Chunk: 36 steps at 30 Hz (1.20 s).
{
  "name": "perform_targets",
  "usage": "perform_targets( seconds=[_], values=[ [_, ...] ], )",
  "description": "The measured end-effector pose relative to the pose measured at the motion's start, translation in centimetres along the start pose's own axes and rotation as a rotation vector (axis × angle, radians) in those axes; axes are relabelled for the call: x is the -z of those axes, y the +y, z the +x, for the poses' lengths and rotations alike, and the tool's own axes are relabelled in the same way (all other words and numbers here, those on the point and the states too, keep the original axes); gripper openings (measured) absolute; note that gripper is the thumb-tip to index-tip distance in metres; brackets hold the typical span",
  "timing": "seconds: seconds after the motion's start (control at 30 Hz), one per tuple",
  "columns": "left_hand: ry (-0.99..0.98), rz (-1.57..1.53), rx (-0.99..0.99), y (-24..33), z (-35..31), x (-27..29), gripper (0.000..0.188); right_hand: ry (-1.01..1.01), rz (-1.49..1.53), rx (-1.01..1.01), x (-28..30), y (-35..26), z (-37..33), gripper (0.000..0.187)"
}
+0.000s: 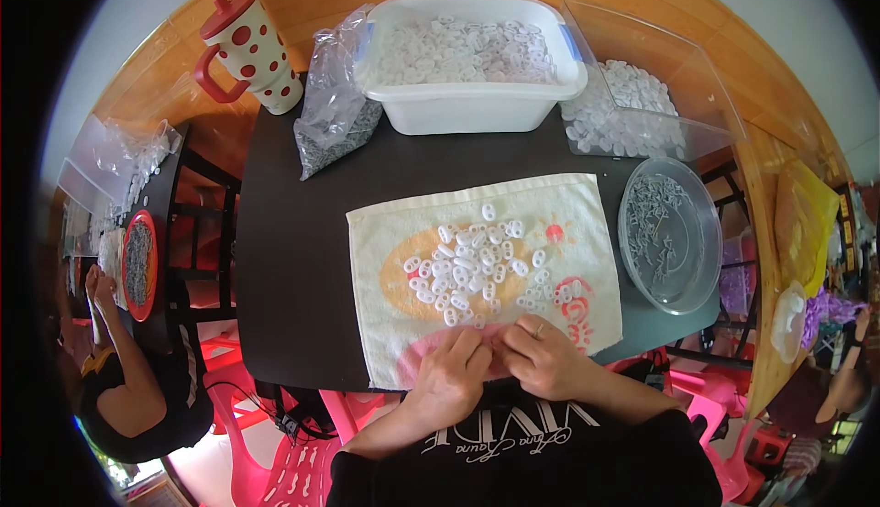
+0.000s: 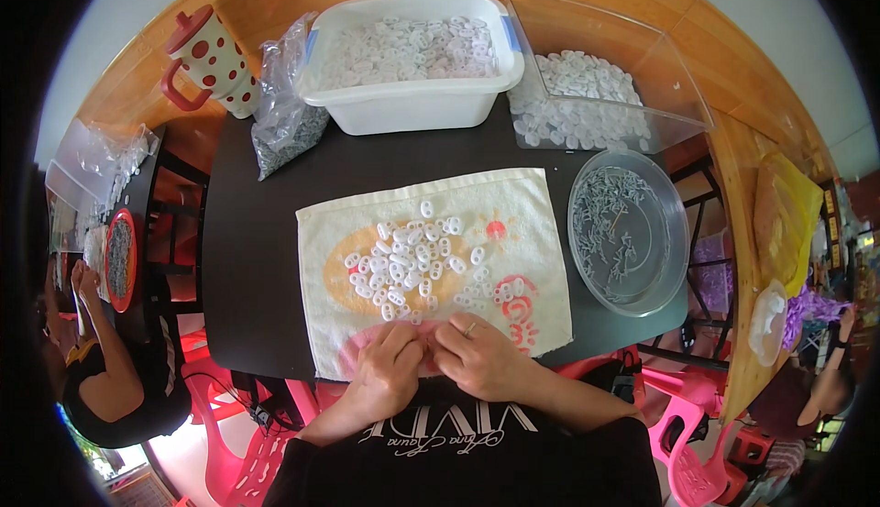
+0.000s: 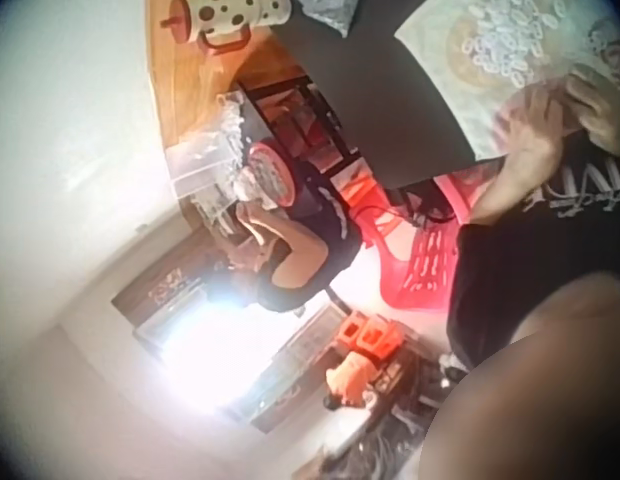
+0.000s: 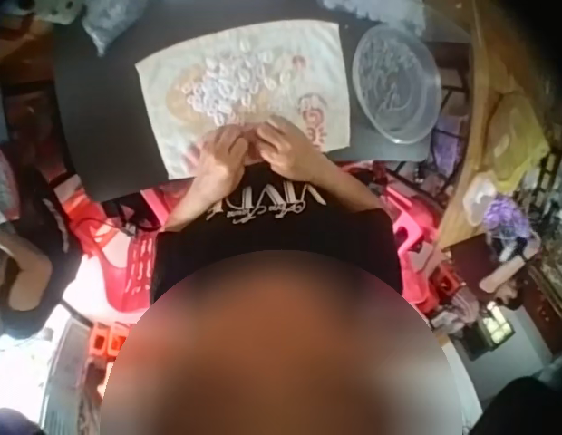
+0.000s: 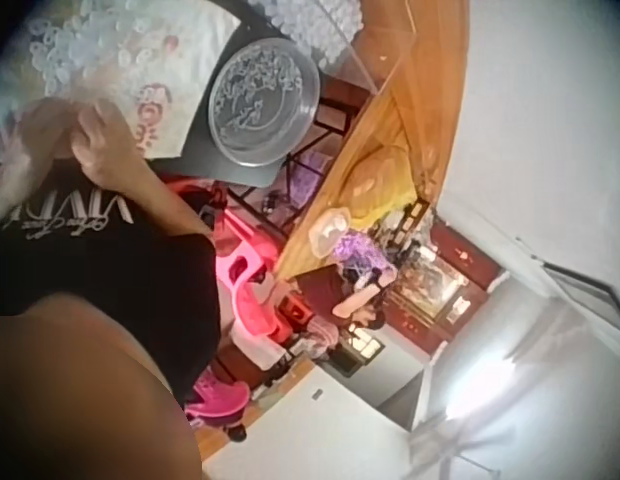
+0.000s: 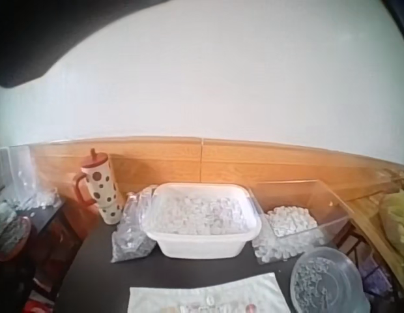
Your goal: Assembling small white plastic rings by manually inserting tiny metal pins into them on a workbench.
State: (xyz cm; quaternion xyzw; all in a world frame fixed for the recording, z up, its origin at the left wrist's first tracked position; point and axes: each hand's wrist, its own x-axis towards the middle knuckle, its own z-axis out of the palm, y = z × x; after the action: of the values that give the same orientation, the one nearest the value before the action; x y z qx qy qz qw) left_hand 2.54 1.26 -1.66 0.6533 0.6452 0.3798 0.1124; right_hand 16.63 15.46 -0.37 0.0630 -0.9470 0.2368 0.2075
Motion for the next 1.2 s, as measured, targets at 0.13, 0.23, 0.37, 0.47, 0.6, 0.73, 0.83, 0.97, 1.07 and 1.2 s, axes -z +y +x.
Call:
perform_targets(
  seconds=[0.13,0.23,0.37,0.47,0.6,0.73,0.83,0.97,1.07,1.2],
  values=[
    [0.123,-0.076,0.056,0.5,0.1,0.1,0.018,0.073,0.011,-0.051,-0.5,-0.5,-0.4,0.028],
    [0.123,-0.129,0.140,1.4,0.5,0.7,0.020,0.265,0.132,-0.063,0.2,-0.4,-0.6,0.019],
    [0.201,-0.100,0.085,1.2,-0.4,0.3,0.021,0.524,-0.382,0.002,8.7,0.6,2.4,0.007],
    [0.202,-0.102,0.060,0.9,-1.0,0.2,0.021,0.692,-0.683,-0.055,15.7,4.3,6.3,0.006],
    [0.211,-0.133,0.018,0.5,-0.8,-0.1,0.019,0.685,-0.595,-0.191,17.8,7.3,7.1,0.008],
    [0.219,-0.127,0.021,0.4,-0.9,-0.3,0.018,0.291,-0.161,-0.252,10.0,5.1,5.1,0.007],
    [0.216,-0.119,0.007,0.5,-0.8,0.0,0.018,0.024,-0.197,-0.288,4.6,4.5,3.8,0.012],
    [0.220,-0.125,0.012,0.5,-0.9,0.0,0.018,-0.029,-0.430,-0.389,2.0,3.3,4.0,0.015],
    [0.215,-0.122,0.020,0.6,-0.9,0.0,0.018,0.005,-0.430,-0.421,1.2,3.3,3.7,0.014],
    [0.228,-0.137,0.034,0.8,-0.9,-0.1,0.017,0.050,-0.324,-0.335,0.7,3.9,2.8,0.015]
  ],
)
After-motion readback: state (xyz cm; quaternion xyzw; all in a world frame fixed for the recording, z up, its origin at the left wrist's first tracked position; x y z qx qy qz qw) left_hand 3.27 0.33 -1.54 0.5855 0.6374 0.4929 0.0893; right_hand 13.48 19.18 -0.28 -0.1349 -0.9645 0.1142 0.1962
